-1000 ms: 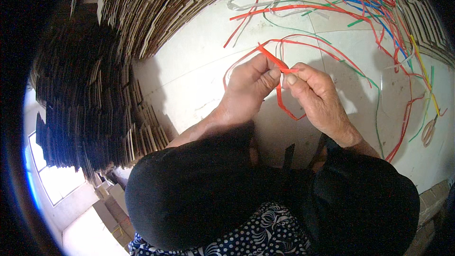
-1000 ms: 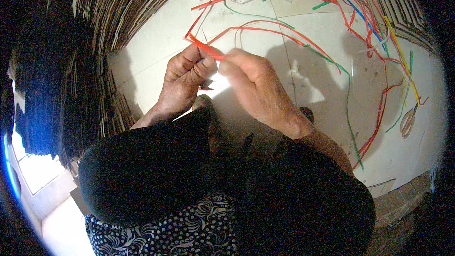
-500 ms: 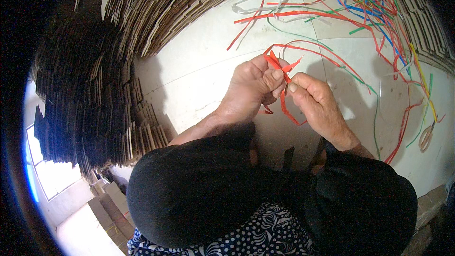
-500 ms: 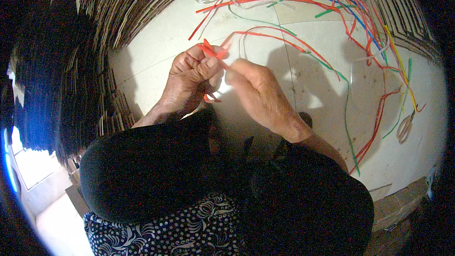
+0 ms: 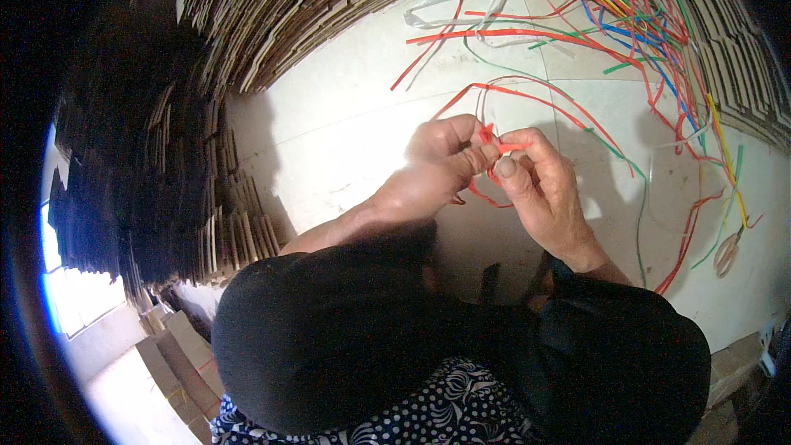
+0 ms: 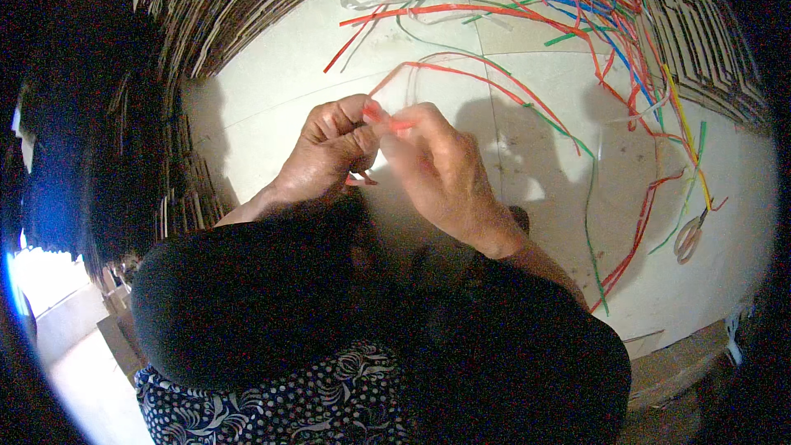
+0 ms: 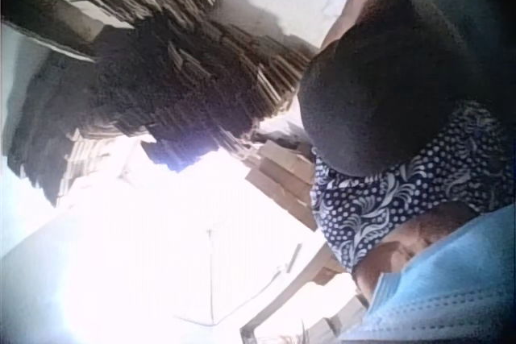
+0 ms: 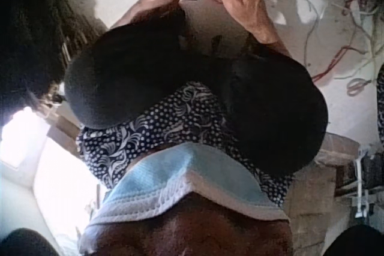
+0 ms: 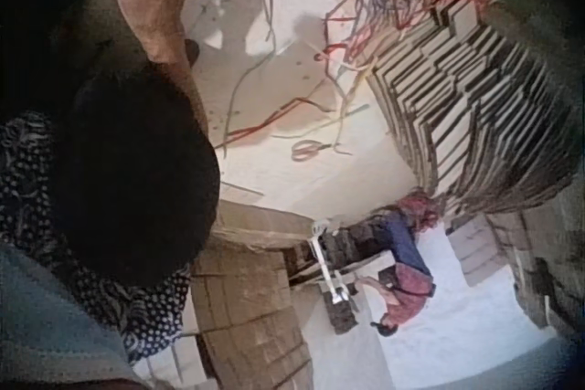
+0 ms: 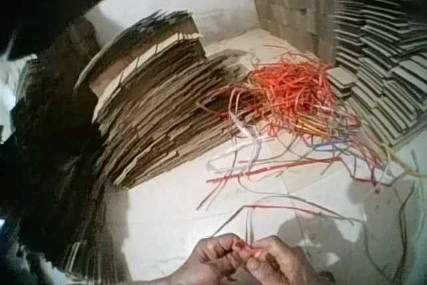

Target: The person ties colorful plastic strips around stacks of flat cardboard pieces. They select strips, tie knots, and secure the cardboard bundles on the floor.

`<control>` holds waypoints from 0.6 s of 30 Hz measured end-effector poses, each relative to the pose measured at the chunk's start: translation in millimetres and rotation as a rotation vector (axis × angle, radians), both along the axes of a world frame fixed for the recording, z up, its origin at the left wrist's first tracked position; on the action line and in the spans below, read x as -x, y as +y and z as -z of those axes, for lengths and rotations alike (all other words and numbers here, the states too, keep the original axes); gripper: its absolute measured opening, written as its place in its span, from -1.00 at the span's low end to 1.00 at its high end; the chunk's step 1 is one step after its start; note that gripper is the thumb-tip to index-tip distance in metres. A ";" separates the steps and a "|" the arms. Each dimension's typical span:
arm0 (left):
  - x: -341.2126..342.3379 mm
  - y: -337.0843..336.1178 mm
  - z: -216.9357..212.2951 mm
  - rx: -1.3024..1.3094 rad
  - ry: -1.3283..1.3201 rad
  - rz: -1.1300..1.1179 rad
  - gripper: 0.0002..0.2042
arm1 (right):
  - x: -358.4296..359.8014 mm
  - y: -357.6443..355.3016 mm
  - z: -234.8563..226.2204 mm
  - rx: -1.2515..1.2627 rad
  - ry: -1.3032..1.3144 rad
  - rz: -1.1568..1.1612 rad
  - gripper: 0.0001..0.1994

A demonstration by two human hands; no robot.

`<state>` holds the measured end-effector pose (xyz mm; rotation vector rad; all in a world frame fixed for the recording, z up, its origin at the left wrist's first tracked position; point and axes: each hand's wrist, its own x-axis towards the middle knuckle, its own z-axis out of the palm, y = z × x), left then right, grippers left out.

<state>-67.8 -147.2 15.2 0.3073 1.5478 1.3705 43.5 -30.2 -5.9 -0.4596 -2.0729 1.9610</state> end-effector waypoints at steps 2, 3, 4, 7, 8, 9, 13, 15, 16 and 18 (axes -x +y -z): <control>-3.3 1.3 -4.4 0.056 0.058 0.069 -0.92 | 0.5 -0.4 3.5 -0.031 0.001 0.021 -0.82; -3.4 -0.3 1.5 0.038 0.101 0.092 -0.90 | -1.0 1.7 9.4 -0.064 -0.039 0.002 -0.80; -3.4 -0.5 0.4 0.049 0.083 0.098 -0.89 | -1.6 2.5 13.2 -0.096 -0.078 -0.017 -0.78; -4.0 1.1 1.4 0.044 0.004 0.089 -0.87 | -1.8 -1.4 15.1 -0.055 -0.002 0.055 -0.70; -5.2 1.0 2.8 0.024 -0.035 0.062 -0.86 | -1.4 -3.4 16.2 -0.005 0.022 0.082 -0.70; -6.2 0.9 3.4 0.003 -0.074 0.036 -0.85 | -0.9 -5.3 17.6 0.045 0.047 0.110 -0.70; -8.1 2.0 -0.1 -0.014 -0.117 0.002 -0.87 | -1.5 -5.4 20.6 0.183 0.011 0.150 -0.71; -10.3 3.3 4.6 -0.025 -0.159 -0.103 -0.90 | -0.6 -7.9 20.0 0.251 0.041 0.135 -0.73; -7.0 1.1 6.4 -0.049 -0.175 -0.110 -0.90 | -0.5 -8.8 19.4 0.284 0.056 0.128 -0.74; 7.7 -2.2 6.8 -0.100 -0.191 -0.137 -0.91 | -0.6 -4.7 10.4 0.302 -0.002 0.042 -0.78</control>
